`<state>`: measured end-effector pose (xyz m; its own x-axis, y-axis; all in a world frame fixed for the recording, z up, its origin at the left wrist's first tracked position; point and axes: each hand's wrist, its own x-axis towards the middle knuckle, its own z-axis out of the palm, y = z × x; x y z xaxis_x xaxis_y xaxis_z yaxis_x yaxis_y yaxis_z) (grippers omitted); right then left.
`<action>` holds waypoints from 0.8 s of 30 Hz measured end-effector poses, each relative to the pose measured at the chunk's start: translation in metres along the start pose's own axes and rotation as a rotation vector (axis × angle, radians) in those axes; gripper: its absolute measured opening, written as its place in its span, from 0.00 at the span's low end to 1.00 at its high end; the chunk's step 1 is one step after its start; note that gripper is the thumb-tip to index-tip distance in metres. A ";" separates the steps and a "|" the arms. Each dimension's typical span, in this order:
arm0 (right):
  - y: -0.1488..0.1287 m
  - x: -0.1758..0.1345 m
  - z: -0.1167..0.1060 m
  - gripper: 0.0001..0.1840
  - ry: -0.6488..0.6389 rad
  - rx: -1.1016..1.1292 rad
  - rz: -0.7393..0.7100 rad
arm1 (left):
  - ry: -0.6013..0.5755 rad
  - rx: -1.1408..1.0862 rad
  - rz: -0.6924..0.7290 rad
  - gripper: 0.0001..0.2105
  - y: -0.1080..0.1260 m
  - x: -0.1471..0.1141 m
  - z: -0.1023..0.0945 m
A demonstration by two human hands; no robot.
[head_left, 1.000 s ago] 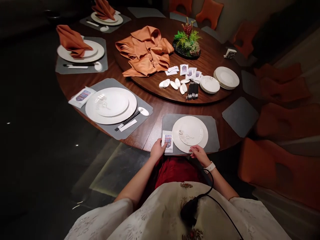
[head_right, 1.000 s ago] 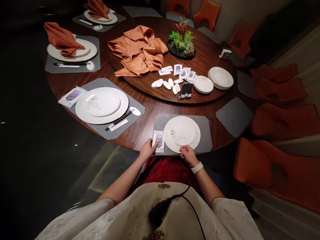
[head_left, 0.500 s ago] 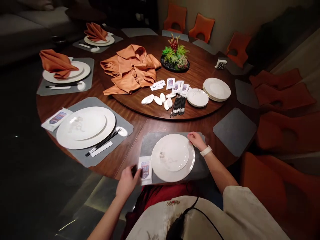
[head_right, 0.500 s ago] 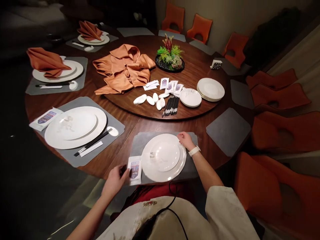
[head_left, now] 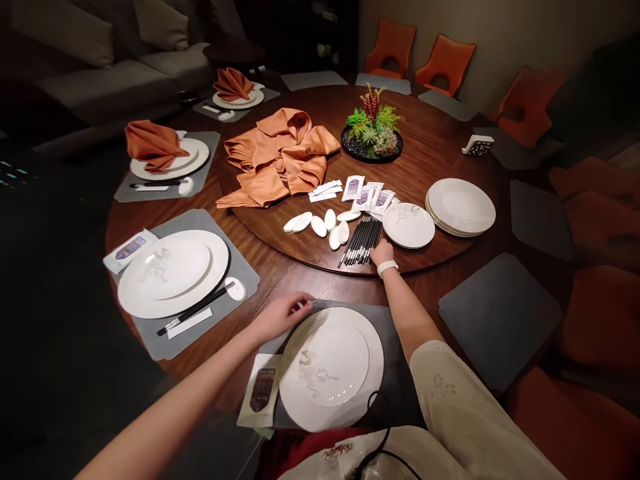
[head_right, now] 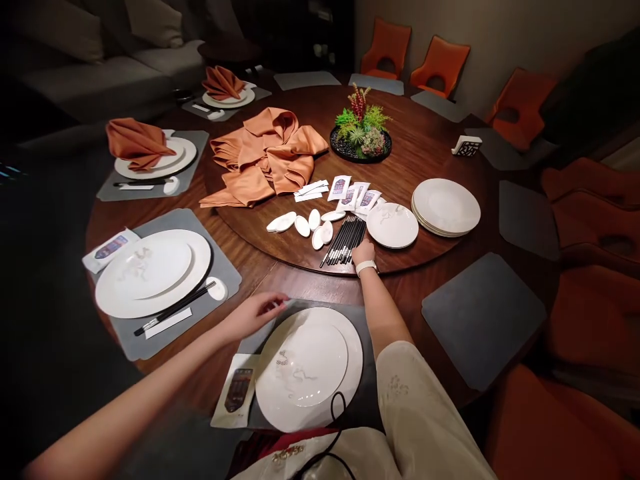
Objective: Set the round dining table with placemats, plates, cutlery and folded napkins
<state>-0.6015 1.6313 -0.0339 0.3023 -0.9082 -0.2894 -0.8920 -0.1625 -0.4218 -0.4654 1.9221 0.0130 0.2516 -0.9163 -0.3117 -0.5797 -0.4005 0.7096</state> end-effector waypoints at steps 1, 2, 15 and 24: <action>0.001 0.000 0.000 0.18 -0.007 -0.008 0.010 | -0.008 0.038 0.032 0.20 0.001 0.023 -0.004; 0.003 0.001 0.000 0.18 -0.016 -0.018 0.023 | -0.008 0.084 0.064 0.19 0.002 0.047 -0.008; 0.076 -0.054 0.011 0.07 0.043 0.076 0.103 | -0.131 1.039 0.506 0.13 0.042 0.268 -0.030; 0.146 -0.225 0.030 0.07 0.001 0.815 0.419 | -0.270 1.197 0.594 0.17 0.053 0.279 -0.043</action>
<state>-0.7898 1.8231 -0.0565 0.0068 -0.8316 -0.5554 -0.4152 0.5029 -0.7581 -0.3927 1.6454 -0.0088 -0.3467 -0.8640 -0.3650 -0.8923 0.4238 -0.1555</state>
